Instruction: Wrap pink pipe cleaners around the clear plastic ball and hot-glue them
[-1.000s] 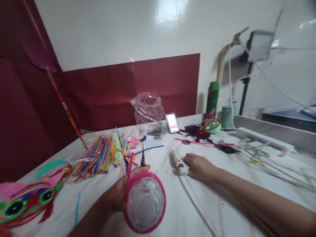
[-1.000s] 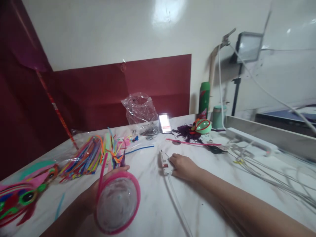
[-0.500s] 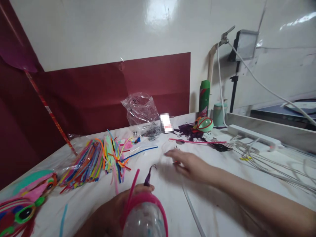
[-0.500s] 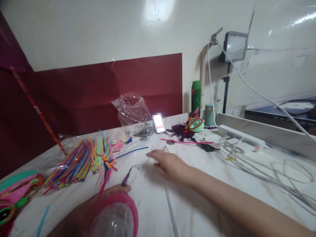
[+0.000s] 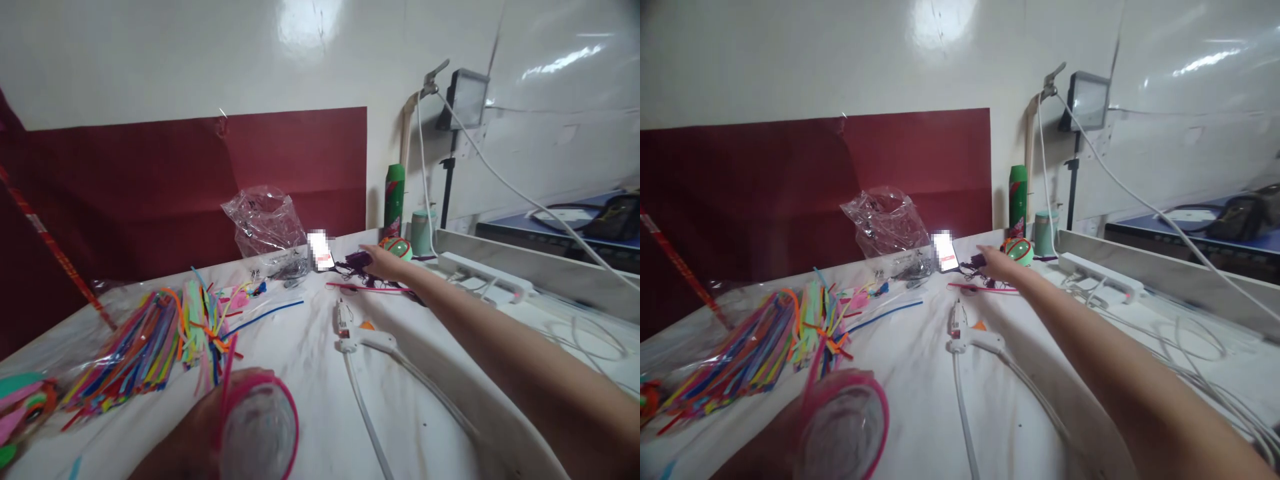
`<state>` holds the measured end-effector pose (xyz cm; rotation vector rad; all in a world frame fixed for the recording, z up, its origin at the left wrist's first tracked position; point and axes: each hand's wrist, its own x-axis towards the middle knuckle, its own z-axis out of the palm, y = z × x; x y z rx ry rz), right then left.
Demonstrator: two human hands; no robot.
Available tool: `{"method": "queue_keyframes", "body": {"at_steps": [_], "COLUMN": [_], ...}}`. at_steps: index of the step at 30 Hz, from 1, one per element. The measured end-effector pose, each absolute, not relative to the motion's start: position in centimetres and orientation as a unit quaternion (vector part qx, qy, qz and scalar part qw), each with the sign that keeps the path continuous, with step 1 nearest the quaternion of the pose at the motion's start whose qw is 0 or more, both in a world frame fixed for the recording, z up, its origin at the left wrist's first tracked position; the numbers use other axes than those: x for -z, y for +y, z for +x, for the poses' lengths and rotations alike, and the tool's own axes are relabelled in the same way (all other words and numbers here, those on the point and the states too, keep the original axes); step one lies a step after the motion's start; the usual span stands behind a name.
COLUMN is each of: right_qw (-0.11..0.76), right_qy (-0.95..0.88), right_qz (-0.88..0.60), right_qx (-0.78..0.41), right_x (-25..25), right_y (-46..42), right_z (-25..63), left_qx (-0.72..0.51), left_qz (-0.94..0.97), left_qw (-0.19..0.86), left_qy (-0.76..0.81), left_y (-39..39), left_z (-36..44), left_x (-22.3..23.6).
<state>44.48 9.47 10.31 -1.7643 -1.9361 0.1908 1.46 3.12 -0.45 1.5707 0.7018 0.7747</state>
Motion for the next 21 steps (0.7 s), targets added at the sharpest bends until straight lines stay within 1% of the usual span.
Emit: {"method": "queue_keyframes", "body": {"at_steps": [2, 4, 6, 9, 12, 15, 18, 21], "right_qw": [0.244, 0.220, 0.208, 0.229, 0.260, 0.276, 0.274, 0.253], "right_qy": [-0.688, -0.687, -0.682, -0.641, -0.591, -0.560, -0.537, -0.526], "right_qz": [-0.682, -0.691, -0.700, -0.732, -0.763, -0.781, -0.798, -0.812], "right_qx": [-0.045, -0.046, -0.043, -0.020, -0.013, -0.020, -0.020, -0.016], "right_x": [-9.5, -7.9, -6.1, -4.7, -5.2, -6.7, -7.8, -8.1], "right_y": [8.9, 7.3, 5.7, 4.7, 5.2, 5.9, 6.2, 6.4], "right_z": [46.7, 47.6, 47.8, 48.5, 50.4, 52.7, 54.6, 55.7], "left_qx": [-0.342, -0.388, -0.409, -0.445, -0.498, -0.500, -0.502, -0.498], "left_qz": [0.675, 0.651, 0.631, 0.583, 0.536, 0.523, 0.535, 0.546], "left_qw": [0.569, 0.551, 0.548, 0.566, 0.558, 0.549, 0.532, 0.525], "left_qy": [0.320, 0.349, 0.367, 0.377, 0.391, 0.419, 0.423, 0.422], "left_y": [5.1, 6.6, 7.0, 5.5, 3.5, 3.2, 4.5, 5.8], "left_z": [0.7, 0.4, 0.8, 2.3, 3.5, 3.4, 2.9, 2.6], "left_x": [0.9, 1.1, 0.8, 0.2, -0.3, -0.1, 0.9, 2.3]}}
